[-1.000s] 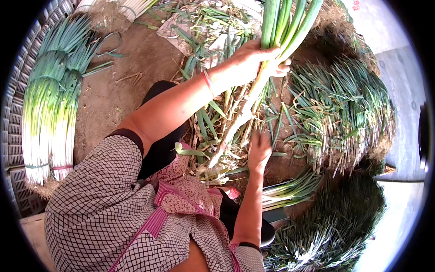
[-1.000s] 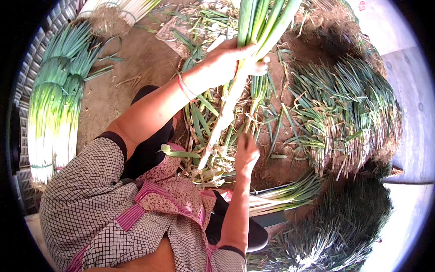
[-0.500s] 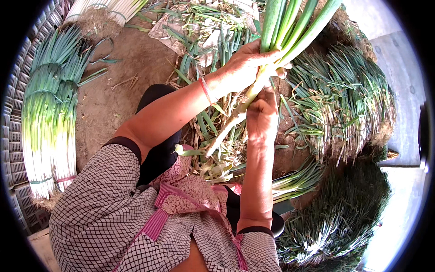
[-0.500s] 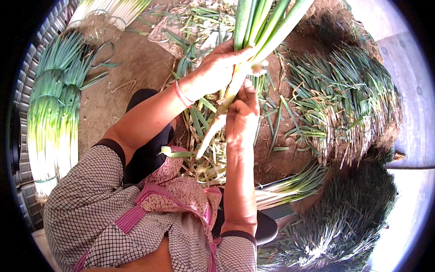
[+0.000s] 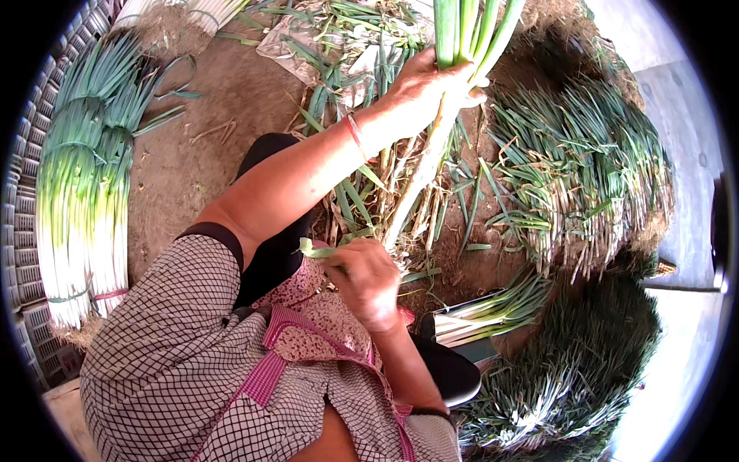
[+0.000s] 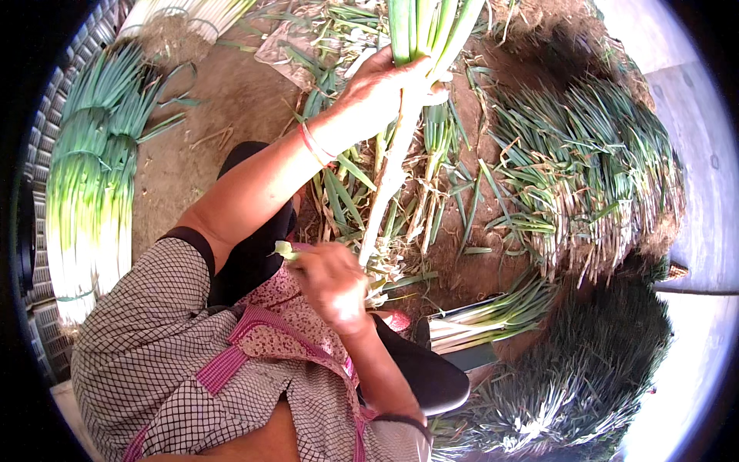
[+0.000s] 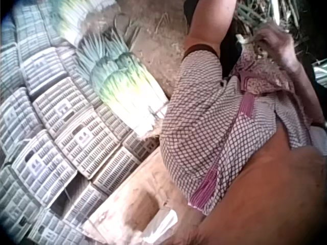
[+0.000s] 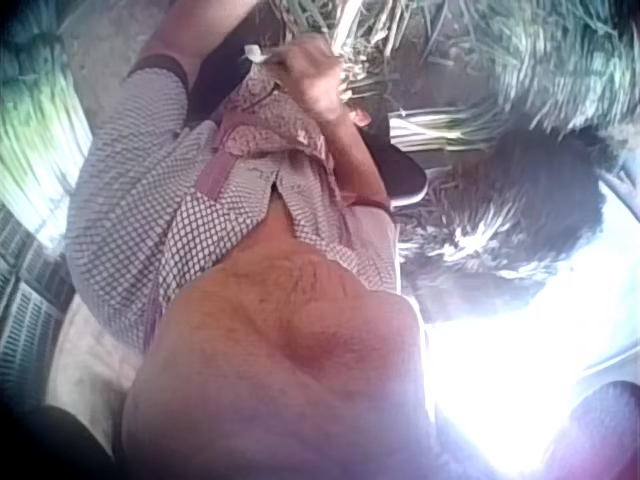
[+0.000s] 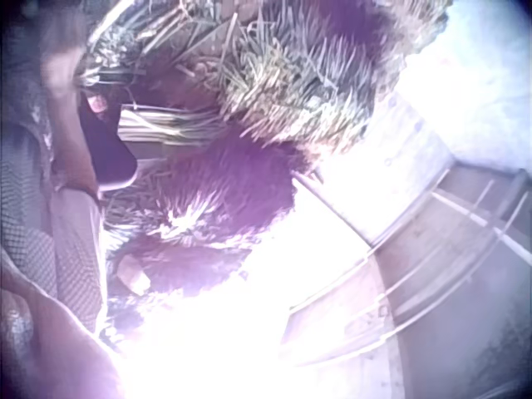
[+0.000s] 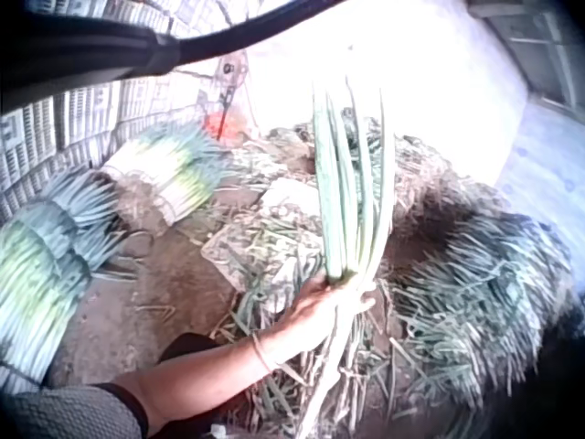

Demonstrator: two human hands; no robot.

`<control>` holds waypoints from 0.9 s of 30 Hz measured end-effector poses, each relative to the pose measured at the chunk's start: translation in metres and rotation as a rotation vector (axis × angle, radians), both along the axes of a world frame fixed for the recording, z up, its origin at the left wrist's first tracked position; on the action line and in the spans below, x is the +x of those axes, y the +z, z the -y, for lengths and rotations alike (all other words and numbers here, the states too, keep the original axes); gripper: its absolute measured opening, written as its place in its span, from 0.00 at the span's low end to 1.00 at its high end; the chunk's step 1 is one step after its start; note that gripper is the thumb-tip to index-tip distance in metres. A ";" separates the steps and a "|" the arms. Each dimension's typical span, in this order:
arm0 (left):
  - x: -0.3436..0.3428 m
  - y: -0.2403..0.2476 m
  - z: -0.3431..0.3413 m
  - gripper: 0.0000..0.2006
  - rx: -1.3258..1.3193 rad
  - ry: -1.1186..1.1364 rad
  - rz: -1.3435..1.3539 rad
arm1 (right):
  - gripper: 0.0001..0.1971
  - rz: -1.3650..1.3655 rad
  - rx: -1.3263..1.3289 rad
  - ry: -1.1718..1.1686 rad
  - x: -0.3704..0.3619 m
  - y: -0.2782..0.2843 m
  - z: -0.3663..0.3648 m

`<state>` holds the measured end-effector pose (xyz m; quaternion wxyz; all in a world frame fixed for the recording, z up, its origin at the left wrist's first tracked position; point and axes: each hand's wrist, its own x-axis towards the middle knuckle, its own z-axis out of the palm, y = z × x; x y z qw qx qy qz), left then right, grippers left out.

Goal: The person sorts green onions by hand, peeling away dry outer layers and placing the cleaned stalks into a blue bin.

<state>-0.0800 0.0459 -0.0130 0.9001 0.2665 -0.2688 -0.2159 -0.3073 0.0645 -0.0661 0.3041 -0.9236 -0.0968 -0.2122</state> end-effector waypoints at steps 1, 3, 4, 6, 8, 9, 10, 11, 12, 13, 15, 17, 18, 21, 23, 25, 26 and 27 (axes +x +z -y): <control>-0.001 0.000 -0.002 0.16 -0.024 -0.027 0.004 | 0.12 -0.064 0.040 -0.144 -0.014 -0.013 0.006; -0.001 0.001 -0.006 0.16 -0.067 -0.078 0.022 | 0.22 0.059 0.130 -0.501 -0.017 -0.013 0.038; -0.004 0.003 -0.001 0.16 -0.120 -0.126 -0.018 | 0.24 0.077 0.133 -0.482 -0.015 -0.016 0.047; -0.016 0.004 0.007 0.16 -0.158 -0.189 -0.099 | 0.24 -0.069 0.468 -0.479 -0.022 -0.045 0.050; -0.023 0.003 0.010 0.15 -0.067 -0.266 -0.095 | 0.22 -0.087 0.503 -0.582 -0.023 -0.046 0.044; -0.031 0.002 0.009 0.13 0.049 -0.288 -0.083 | 0.22 -0.003 0.362 -0.637 -0.023 -0.054 0.046; -0.043 0.000 0.007 0.13 0.184 -0.340 -0.003 | 0.19 0.015 0.357 -0.673 -0.023 -0.052 0.044; -0.051 -0.001 0.007 0.12 0.318 -0.392 0.078 | 0.19 -0.045 0.535 -0.621 -0.026 -0.049 0.047; -0.052 -0.004 0.007 0.13 0.316 -0.386 0.120 | 0.18 -0.100 0.718 -0.552 -0.027 -0.045 0.049; -0.046 -0.004 0.006 0.13 0.264 -0.439 0.169 | 0.18 -0.149 0.896 -0.473 -0.024 -0.037 0.050; -0.034 -0.001 0.003 0.14 0.153 -0.548 0.264 | 0.06 -0.169 1.328 -0.165 -0.033 -0.017 0.038; -0.028 0.005 -0.003 0.14 0.084 -0.590 0.290 | 0.10 -0.289 1.740 0.174 -0.040 -0.011 0.046; -0.032 0.014 -0.011 0.14 0.075 -0.629 0.235 | 0.12 -0.305 1.758 0.188 -0.043 -0.002 0.045; -0.036 0.017 -0.015 0.15 -0.009 -0.664 0.181 | 0.19 -0.270 1.573 0.085 -0.043 0.000 0.041; -0.030 0.020 -0.012 0.17 -0.144 -0.673 0.212 | 0.24 -0.336 1.586 0.181 -0.048 -0.008 0.043; -0.020 0.026 -0.007 0.19 -0.205 -0.574 0.116 | 0.25 -0.432 1.627 0.235 -0.053 -0.001 0.033; -0.020 0.027 -0.007 0.25 -0.191 -0.563 0.077 | 0.27 -0.456 1.483 0.168 -0.049 -0.005 0.029; -0.017 0.026 -0.011 0.30 -0.170 -0.540 0.041 | 0.28 -0.407 1.375 0.120 -0.039 -0.010 0.026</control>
